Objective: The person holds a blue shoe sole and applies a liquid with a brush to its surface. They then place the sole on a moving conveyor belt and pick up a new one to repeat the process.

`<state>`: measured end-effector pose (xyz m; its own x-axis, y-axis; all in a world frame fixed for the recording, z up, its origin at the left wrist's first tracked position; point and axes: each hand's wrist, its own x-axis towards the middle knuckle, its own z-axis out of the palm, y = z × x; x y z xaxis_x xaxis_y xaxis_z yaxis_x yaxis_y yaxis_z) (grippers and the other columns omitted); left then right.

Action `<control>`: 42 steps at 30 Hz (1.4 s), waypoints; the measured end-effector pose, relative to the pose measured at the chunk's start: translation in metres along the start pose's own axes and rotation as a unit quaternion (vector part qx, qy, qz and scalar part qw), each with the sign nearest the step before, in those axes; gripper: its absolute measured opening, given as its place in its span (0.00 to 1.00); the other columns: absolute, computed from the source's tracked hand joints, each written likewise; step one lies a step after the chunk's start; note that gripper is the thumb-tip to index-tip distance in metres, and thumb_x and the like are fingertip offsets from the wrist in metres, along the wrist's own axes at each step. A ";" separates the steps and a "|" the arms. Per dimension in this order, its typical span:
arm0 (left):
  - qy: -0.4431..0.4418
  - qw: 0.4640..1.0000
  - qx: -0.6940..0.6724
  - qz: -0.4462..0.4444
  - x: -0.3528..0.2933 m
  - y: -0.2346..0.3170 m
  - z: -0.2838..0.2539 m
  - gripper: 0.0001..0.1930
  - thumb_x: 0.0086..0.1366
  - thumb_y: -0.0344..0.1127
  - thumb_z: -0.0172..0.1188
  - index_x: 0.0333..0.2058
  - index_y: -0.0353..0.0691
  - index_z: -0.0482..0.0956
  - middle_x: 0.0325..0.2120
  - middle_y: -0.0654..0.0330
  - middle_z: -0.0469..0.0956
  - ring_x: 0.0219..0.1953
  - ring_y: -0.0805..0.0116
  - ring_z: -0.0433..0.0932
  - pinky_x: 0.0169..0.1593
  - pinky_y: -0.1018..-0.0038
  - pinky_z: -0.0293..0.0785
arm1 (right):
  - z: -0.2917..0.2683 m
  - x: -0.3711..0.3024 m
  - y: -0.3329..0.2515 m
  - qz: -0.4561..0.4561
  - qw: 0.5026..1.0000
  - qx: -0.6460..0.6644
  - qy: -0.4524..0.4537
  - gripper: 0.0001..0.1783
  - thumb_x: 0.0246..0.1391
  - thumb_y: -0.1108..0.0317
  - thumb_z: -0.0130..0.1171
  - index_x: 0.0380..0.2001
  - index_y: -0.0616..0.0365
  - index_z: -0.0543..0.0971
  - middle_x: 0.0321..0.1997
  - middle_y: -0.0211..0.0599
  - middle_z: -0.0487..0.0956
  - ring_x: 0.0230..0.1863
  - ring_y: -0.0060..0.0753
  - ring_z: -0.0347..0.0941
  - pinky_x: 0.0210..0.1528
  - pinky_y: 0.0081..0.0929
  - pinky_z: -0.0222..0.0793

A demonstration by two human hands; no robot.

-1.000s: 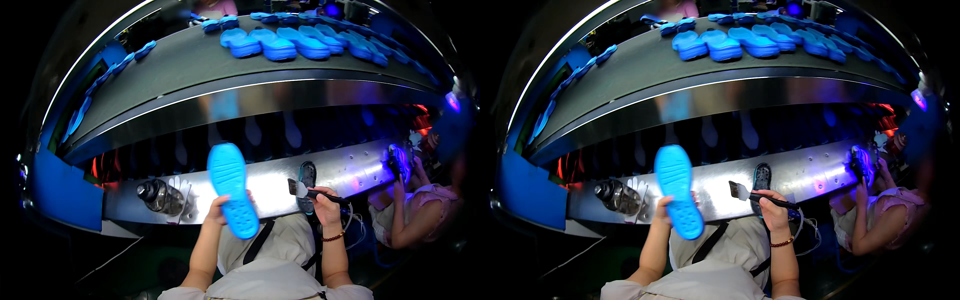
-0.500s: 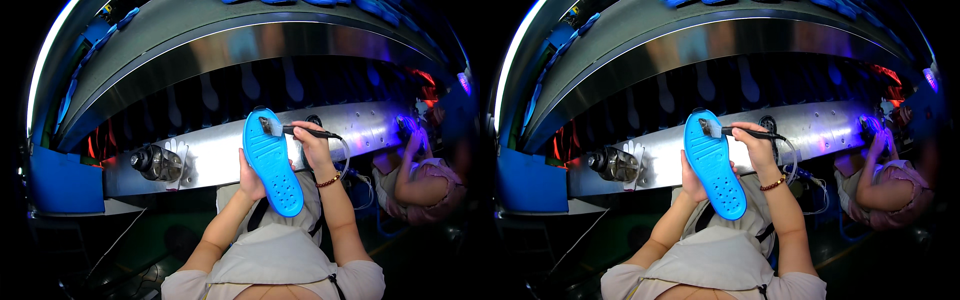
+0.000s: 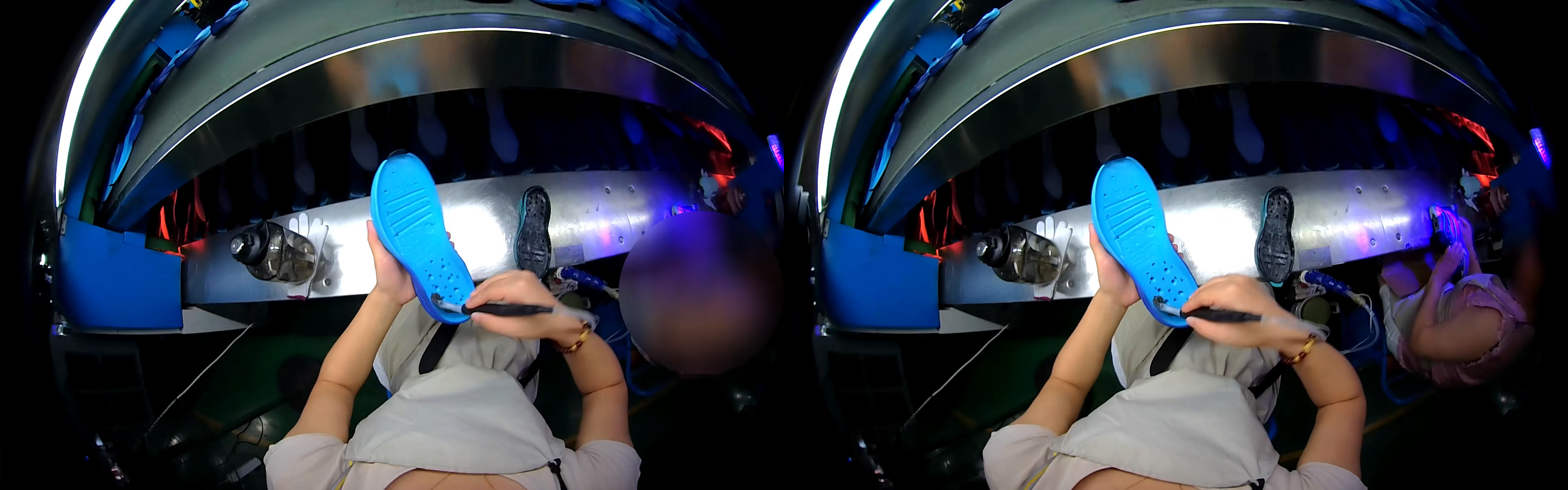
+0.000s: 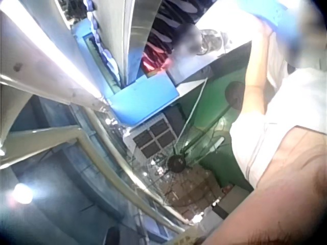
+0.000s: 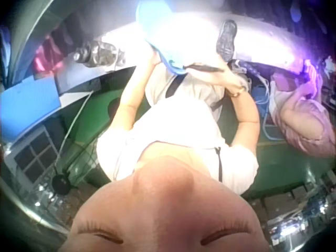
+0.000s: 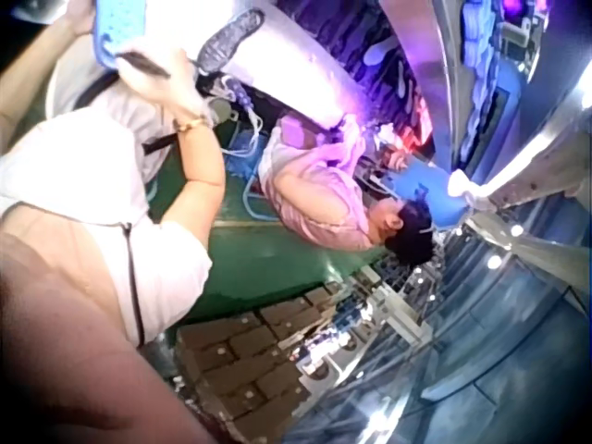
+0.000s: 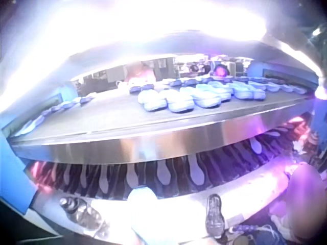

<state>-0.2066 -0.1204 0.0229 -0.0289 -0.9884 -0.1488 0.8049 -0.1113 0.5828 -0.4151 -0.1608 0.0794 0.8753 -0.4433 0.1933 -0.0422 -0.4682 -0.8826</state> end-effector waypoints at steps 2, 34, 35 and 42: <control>-0.014 0.999 -0.021 -0.025 -0.005 -0.007 0.011 0.47 0.51 0.74 0.16 0.52 0.38 0.59 0.38 0.47 0.72 0.41 0.54 0.72 0.46 0.60 0.69 | -0.013 0.008 -0.002 -0.017 0.995 0.067 0.068 0.11 0.40 0.73 0.59 0.32 0.61 0.78 0.28 0.41 0.78 0.29 0.30 0.75 0.34 0.23 0.70; 0.017 0.987 -0.050 0.153 0.012 0.022 0.060 0.51 0.46 0.78 0.17 0.45 0.34 0.65 0.30 0.44 0.73 0.30 0.54 0.75 0.34 0.62 0.73 | -0.022 0.000 -0.002 -0.110 0.984 0.110 0.084 0.11 0.36 0.78 0.62 0.28 0.63 0.78 0.32 0.43 0.78 0.38 0.35 0.75 0.43 0.28 0.70; 0.018 0.987 -0.049 0.153 0.011 0.026 0.058 0.51 0.46 0.78 0.17 0.45 0.34 0.65 0.30 0.44 0.73 0.30 0.54 0.75 0.34 0.62 0.73 | -0.023 -0.001 -0.008 -0.131 0.985 0.092 0.060 0.11 0.35 0.77 0.63 0.28 0.63 0.78 0.32 0.43 0.78 0.38 0.35 0.75 0.43 0.28 0.70; 0.005 0.986 0.028 0.166 0.015 0.031 0.056 0.49 0.49 0.76 0.20 0.47 0.35 0.64 0.34 0.45 0.72 0.33 0.54 0.73 0.38 0.60 0.71 | -0.019 -0.007 0.007 -0.050 0.974 0.184 0.126 0.11 0.37 0.79 0.61 0.30 0.64 0.78 0.34 0.44 0.78 0.40 0.37 0.74 0.45 0.30 0.68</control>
<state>-0.2155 -0.1445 0.0839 0.2374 -0.9702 0.0493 0.7352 0.2126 0.6437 -0.4301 -0.1755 0.0795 0.7183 -0.6044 0.3445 0.2528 -0.2346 -0.9386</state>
